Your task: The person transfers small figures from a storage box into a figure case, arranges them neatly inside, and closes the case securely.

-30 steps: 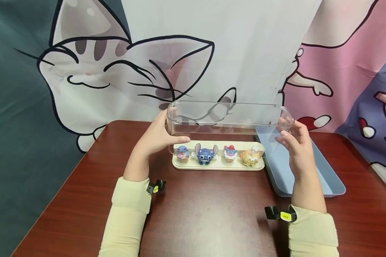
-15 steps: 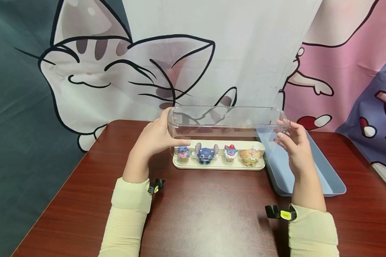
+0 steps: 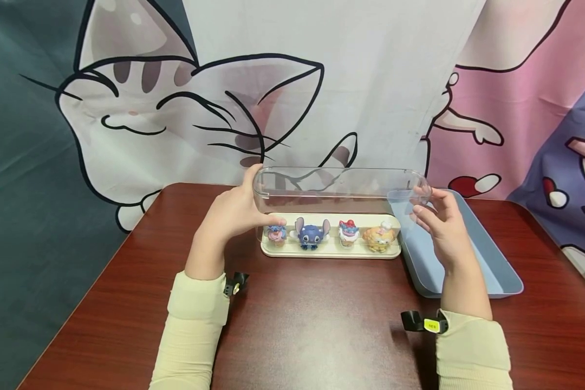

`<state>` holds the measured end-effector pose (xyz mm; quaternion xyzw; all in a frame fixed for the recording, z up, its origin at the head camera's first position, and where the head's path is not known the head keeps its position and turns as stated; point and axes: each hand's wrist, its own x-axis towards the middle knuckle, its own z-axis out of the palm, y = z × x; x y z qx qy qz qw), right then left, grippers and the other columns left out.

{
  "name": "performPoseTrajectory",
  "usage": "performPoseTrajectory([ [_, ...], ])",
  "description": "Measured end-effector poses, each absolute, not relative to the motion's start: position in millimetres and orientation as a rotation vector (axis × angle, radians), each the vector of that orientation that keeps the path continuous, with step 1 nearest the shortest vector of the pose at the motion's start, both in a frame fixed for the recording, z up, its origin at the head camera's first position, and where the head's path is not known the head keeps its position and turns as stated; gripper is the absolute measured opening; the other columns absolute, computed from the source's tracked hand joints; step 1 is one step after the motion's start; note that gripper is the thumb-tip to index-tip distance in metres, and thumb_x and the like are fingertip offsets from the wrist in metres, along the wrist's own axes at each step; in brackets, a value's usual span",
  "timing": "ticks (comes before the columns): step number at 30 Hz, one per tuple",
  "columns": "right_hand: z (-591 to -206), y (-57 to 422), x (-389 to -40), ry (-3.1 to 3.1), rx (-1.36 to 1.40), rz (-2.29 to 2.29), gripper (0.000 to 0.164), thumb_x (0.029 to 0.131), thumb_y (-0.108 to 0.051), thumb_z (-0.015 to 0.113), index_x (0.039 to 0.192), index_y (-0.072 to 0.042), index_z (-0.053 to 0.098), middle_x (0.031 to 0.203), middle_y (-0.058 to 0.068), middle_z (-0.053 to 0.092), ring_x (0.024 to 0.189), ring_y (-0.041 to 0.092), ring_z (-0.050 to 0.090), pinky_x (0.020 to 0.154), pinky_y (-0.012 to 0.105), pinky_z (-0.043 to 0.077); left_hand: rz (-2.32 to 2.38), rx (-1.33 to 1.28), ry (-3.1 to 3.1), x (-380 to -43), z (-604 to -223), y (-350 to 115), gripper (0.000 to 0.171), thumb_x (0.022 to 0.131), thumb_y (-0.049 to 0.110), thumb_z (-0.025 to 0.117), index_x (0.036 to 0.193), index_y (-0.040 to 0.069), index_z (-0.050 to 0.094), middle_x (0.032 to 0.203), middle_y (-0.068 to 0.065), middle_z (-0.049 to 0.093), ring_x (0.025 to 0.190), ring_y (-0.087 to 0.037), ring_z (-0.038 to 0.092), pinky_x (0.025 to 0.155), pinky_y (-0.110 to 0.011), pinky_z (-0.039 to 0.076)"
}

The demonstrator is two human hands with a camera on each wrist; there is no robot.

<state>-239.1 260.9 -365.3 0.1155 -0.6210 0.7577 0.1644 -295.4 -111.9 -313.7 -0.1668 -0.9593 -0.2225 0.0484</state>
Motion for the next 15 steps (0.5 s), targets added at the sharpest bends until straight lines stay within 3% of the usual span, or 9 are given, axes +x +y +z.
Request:
performPoseTrajectory([
  [15, -367.6, 263.4, -238.4, -1.792, 0.338, 2.184, 0.030, 0.090, 0.008, 0.050, 0.111, -0.013, 0.045, 0.124, 0.001, 0.050, 0.106, 0.016, 0.050, 0.082, 0.023, 0.046, -0.702, -0.494, -2.996, -296.9, -316.3, -109.4, 0.118, 0.058, 0.063, 0.077, 0.145, 0.022, 0.009, 0.097, -0.013, 0.066, 0.076, -0.030, 0.062, 0.072, -0.043, 0.047],
])
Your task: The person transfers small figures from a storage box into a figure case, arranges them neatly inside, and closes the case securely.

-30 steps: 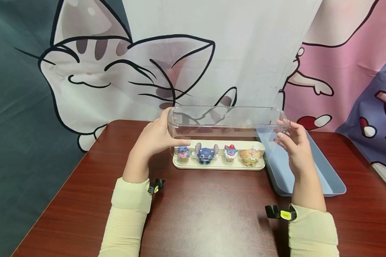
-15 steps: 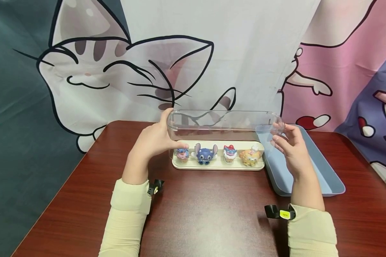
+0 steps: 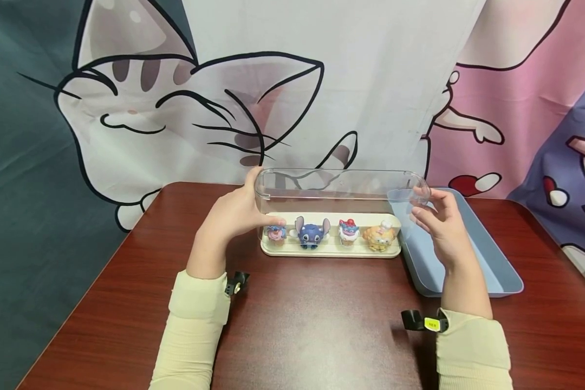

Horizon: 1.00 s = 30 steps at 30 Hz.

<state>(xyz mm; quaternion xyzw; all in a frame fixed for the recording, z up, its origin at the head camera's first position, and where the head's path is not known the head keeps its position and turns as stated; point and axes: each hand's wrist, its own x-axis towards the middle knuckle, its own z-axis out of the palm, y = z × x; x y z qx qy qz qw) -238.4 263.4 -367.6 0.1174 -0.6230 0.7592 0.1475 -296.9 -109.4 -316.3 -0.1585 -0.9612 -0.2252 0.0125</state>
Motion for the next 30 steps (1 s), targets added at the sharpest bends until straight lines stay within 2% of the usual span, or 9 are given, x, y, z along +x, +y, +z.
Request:
performPoseTrajectory([
  [11, -373.7, 265.6, -241.7, -1.855, 0.328, 2.170, 0.030, 0.090, 0.006, 0.052, 0.108, -0.015, 0.044, 0.123, 0.001, 0.051, 0.106, 0.015, 0.051, 0.079, 0.021, 0.048, -0.752, -0.523, -3.066, -301.8, -320.1, -110.3, 0.119, 0.060, 0.060, 0.077, 0.146, 0.020, 0.007, 0.106, -0.017, 0.063, 0.090, -0.029, 0.061, 0.080, -0.044, 0.046],
  [20, -373.3, 262.0, -242.6, -1.844, 0.363, 2.146, 0.032, 0.088, 0.012, 0.050, 0.108, -0.012, 0.045, 0.121, 0.000, 0.054, 0.101, 0.013, 0.052, 0.078, 0.019, 0.047, -0.648, -0.558, -3.115, -299.7, -318.6, -113.9, 0.109, 0.065, 0.054, 0.077, 0.144, 0.012, 0.015, 0.094, -0.013, 0.064, 0.085, -0.028, 0.061, 0.079, -0.043, 0.046],
  [25, -373.4, 259.7, -243.0, -1.888, 0.378, 2.097, 0.035, 0.086, 0.015, 0.050, 0.110, -0.011, 0.044, 0.120, -0.002, 0.054, 0.099, 0.014, 0.051, 0.078, 0.017, 0.044, -0.606, -0.575, -3.129, -298.2, -318.9, -116.0, 0.109, 0.063, 0.052, 0.079, 0.141, 0.005, 0.019, 0.097, -0.014, 0.064, 0.090, -0.029, 0.060, 0.083, -0.044, 0.044],
  [30, -375.0, 259.7, -243.9, -1.902, 0.401, 2.099, 0.038, 0.086, 0.016, 0.049, 0.110, -0.013, 0.043, 0.119, -0.003, 0.053, 0.097, 0.011, 0.052, 0.078, 0.017, 0.044, -0.595, -0.566, -3.138, -296.7, -317.8, -116.5, 0.104, 0.063, 0.052, 0.080, 0.137, 0.006, 0.023, 0.094, -0.014, 0.063, 0.088, -0.029, 0.060, 0.081, -0.044, 0.044],
])
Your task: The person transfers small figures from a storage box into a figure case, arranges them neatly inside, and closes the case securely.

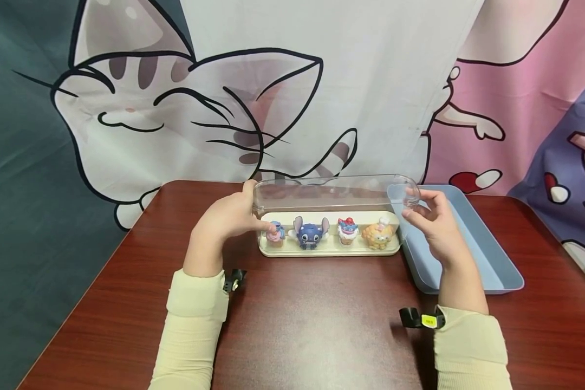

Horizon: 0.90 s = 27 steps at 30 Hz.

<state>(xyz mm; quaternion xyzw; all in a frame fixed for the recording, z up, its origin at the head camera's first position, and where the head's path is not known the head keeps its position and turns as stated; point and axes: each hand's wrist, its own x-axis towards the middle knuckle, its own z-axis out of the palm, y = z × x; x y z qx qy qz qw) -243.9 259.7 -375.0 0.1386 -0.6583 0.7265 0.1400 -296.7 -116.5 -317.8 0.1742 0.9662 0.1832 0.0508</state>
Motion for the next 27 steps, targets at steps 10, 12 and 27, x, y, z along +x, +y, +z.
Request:
performPoseTrajectory([
  [10, -383, 262, -246, -1.967, 0.373, 2.122, 0.035, 0.087, 0.012, 0.048, 0.109, -0.014, 0.039, 0.119, -0.002, 0.050, 0.097, 0.008, 0.052, 0.078, 0.015, 0.043, 0.526, 0.547, 2.950, -298, -320, -115, 0.103, 0.059, 0.053, 0.081, 0.134, 0.007, 0.027, 0.098, -0.015, 0.063, 0.089, -0.030, 0.060, 0.078, -0.045, 0.045],
  [12, -384, 263, -246, -1.986, 0.356, 2.121, 0.035, 0.088, 0.011, 0.049, 0.109, -0.015, 0.039, 0.119, -0.003, 0.050, 0.097, 0.008, 0.051, 0.079, 0.015, 0.043, 0.507, 0.542, 2.954, -298, -320, -114, 0.102, 0.058, 0.054, 0.081, 0.132, 0.008, 0.028, 0.096, -0.014, 0.064, 0.087, -0.029, 0.061, 0.077, -0.045, 0.045],
  [27, -388, 268, -247, -2.077, 0.326, 2.106, 0.036, 0.088, 0.007, 0.053, 0.110, -0.016, 0.037, 0.121, -0.003, 0.049, 0.101, 0.006, 0.052, 0.081, 0.014, 0.041, 0.449, 0.484, 2.958, -300, -323, -110, 0.105, 0.058, 0.056, 0.081, 0.134, 0.007, 0.027, 0.099, -0.015, 0.064, 0.089, -0.031, 0.061, 0.080, -0.046, 0.045],
])
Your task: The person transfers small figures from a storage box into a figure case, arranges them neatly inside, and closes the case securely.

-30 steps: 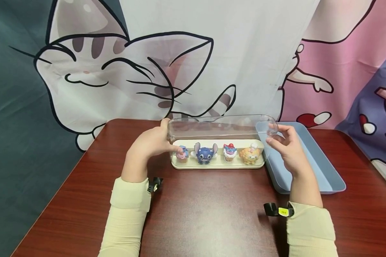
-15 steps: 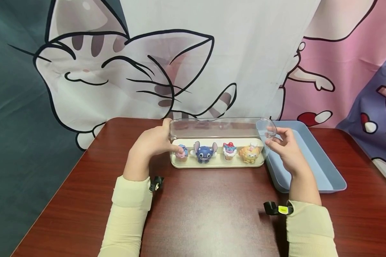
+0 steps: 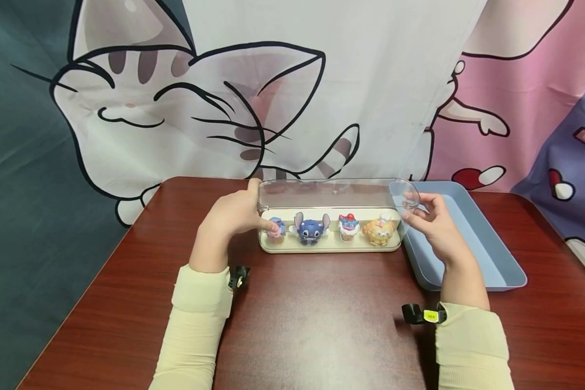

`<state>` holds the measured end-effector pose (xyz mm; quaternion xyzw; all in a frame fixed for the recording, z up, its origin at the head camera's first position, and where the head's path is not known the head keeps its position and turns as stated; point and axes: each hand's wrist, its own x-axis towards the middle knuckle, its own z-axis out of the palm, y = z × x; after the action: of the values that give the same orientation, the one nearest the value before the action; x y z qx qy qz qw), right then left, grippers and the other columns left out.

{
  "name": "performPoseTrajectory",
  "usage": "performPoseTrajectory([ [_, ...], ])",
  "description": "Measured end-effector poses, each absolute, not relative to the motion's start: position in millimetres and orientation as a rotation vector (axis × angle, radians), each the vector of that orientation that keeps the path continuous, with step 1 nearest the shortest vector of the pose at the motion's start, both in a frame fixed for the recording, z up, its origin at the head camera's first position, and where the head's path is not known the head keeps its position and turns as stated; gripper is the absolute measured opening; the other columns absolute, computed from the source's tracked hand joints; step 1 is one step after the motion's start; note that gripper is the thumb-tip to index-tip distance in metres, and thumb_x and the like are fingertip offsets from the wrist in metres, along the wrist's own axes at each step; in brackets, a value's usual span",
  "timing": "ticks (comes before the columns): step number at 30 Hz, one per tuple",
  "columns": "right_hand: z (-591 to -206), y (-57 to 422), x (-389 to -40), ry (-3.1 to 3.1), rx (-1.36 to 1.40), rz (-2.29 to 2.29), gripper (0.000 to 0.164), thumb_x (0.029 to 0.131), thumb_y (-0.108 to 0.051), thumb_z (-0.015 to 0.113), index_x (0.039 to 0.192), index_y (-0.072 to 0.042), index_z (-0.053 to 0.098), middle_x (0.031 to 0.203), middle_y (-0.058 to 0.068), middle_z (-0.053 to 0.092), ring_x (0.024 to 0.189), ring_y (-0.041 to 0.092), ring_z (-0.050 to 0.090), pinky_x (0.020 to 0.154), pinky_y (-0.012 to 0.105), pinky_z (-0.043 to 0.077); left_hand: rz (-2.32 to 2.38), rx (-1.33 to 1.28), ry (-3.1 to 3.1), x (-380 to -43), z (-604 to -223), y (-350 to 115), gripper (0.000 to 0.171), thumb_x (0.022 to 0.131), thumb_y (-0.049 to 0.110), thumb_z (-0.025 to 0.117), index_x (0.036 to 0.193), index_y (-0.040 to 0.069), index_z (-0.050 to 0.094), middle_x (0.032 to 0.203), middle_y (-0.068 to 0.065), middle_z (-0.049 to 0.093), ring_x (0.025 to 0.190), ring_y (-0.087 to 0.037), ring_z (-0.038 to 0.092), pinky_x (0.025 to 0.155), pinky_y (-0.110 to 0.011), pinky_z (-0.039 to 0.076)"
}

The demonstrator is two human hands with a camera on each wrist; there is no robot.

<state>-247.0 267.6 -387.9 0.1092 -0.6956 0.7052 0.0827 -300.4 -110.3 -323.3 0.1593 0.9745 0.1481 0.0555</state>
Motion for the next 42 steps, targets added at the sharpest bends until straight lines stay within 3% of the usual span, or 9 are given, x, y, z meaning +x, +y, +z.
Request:
performPoseTrajectory([
  [8, -387, 267, -246, -2.235, 0.246, 2.031, 0.043, 0.090, -0.002, 0.056, 0.120, -0.020, 0.031, 0.123, 0.000, 0.040, 0.106, 0.008, 0.046, 0.080, 0.014, 0.043, 0.512, 0.484, 2.932, -303, -328, -112, 0.105, 0.059, 0.053, 0.082, 0.135, 0.008, 0.026, 0.105, -0.017, 0.063, 0.094, -0.031, 0.060, 0.083, -0.046, 0.044],
  [13, -383, 265, -248, -2.303, 0.146, 2.004, 0.044, 0.095, -0.017, 0.052, 0.132, -0.017, 0.028, 0.131, 0.011, 0.034, 0.109, 0.008, 0.043, 0.080, 0.018, 0.046, 0.587, 0.485, 2.917, -310, -334, -116, 0.109, 0.063, 0.052, 0.079, 0.144, 0.014, 0.018, 0.110, -0.019, 0.061, 0.096, -0.033, 0.059, 0.083, -0.048, 0.044],
  [17, -380, 257, -253, -2.327, -0.013, 1.969, 0.059, 0.096, -0.029, 0.050, 0.140, -0.005, 0.021, 0.143, 0.021, 0.027, 0.122, 0.018, 0.037, 0.096, 0.037, 0.039, 0.668, 0.476, 2.930, -321, -345, -118, 0.109, 0.068, 0.053, 0.076, 0.148, 0.019, 0.010, 0.102, -0.019, 0.063, 0.085, -0.031, 0.061, 0.074, -0.046, 0.046],
  [21, -382, 243, -260, -2.258, -0.194, 1.927, 0.058, 0.094, -0.038, 0.050, 0.138, -0.007, 0.028, 0.146, 0.020, 0.027, 0.128, 0.025, 0.032, 0.099, 0.053, 0.031, 0.773, 0.445, 2.928, -335, -361, -118, 0.107, 0.073, 0.055, 0.070, 0.149, 0.020, 0.003, 0.091, -0.015, 0.061, 0.075, -0.029, 0.058, 0.066, -0.043, 0.045],
  [25, -385, 233, -265, -2.194, -0.260, 1.909, 0.045, 0.094, -0.040, 0.049, 0.126, -0.012, 0.035, 0.143, 0.021, 0.030, 0.128, 0.030, 0.032, 0.097, 0.056, 0.032, 0.834, 0.387, 2.898, -346, -372, -120, 0.102, 0.079, 0.056, 0.064, 0.149, 0.012, 0.005, 0.111, -0.017, 0.058, 0.094, -0.031, 0.058, 0.080, -0.046, 0.045],
  [28, -387, 229, -268, -2.167, -0.247, 1.919, 0.047, 0.094, -0.041, 0.048, 0.126, -0.010, 0.033, 0.143, 0.023, 0.029, 0.129, 0.030, 0.030, 0.098, 0.057, 0.030, 0.859, 0.362, 2.889, -349, -376, -120, 0.099, 0.080, 0.055, 0.063, 0.148, 0.008, 0.009, 0.123, -0.020, 0.052, 0.107, -0.033, 0.054, 0.089, -0.048, 0.041],
  [33, -395, 227, -269, -2.150, -0.274, 1.929, 0.060, 0.095, -0.038, 0.046, 0.135, 0.000, 0.024, 0.144, 0.023, 0.028, 0.130, 0.029, 0.030, 0.101, 0.055, 0.027, 0.818, 0.342, 2.892, -344, -383, -115, 0.096, 0.082, 0.056, 0.060, 0.147, 0.006, 0.010, 0.119, -0.022, 0.055, 0.104, -0.033, 0.056, 0.088, -0.048, 0.043],
  [39, -404, 227, -270, -2.135, -0.250, 1.979, 0.061, 0.098, -0.031, 0.043, 0.138, 0.005, 0.016, 0.144, 0.026, 0.025, 0.132, 0.030, 0.027, 0.104, 0.053, 0.024, 0.749, 0.298, 2.944, -339, -393, -111, 0.095, 0.083, 0.058, 0.057, 0.146, 0.004, 0.011, 0.102, -0.020, 0.061, 0.092, -0.031, 0.060, 0.080, -0.046, 0.045],
  [42, -399, 233, -268, -2.262, -0.246, 1.887, 0.064, 0.098, -0.033, 0.041, 0.139, 0.008, 0.014, 0.144, 0.029, 0.024, 0.133, 0.034, 0.024, 0.106, 0.051, 0.020, 0.746, 0.307, 2.936, -339, -396, -107, 0.096, 0.083, 0.061, 0.054, 0.147, 0.005, 0.009, 0.105, -0.022, 0.061, 0.093, -0.032, 0.061, 0.080, -0.046, 0.046],
])
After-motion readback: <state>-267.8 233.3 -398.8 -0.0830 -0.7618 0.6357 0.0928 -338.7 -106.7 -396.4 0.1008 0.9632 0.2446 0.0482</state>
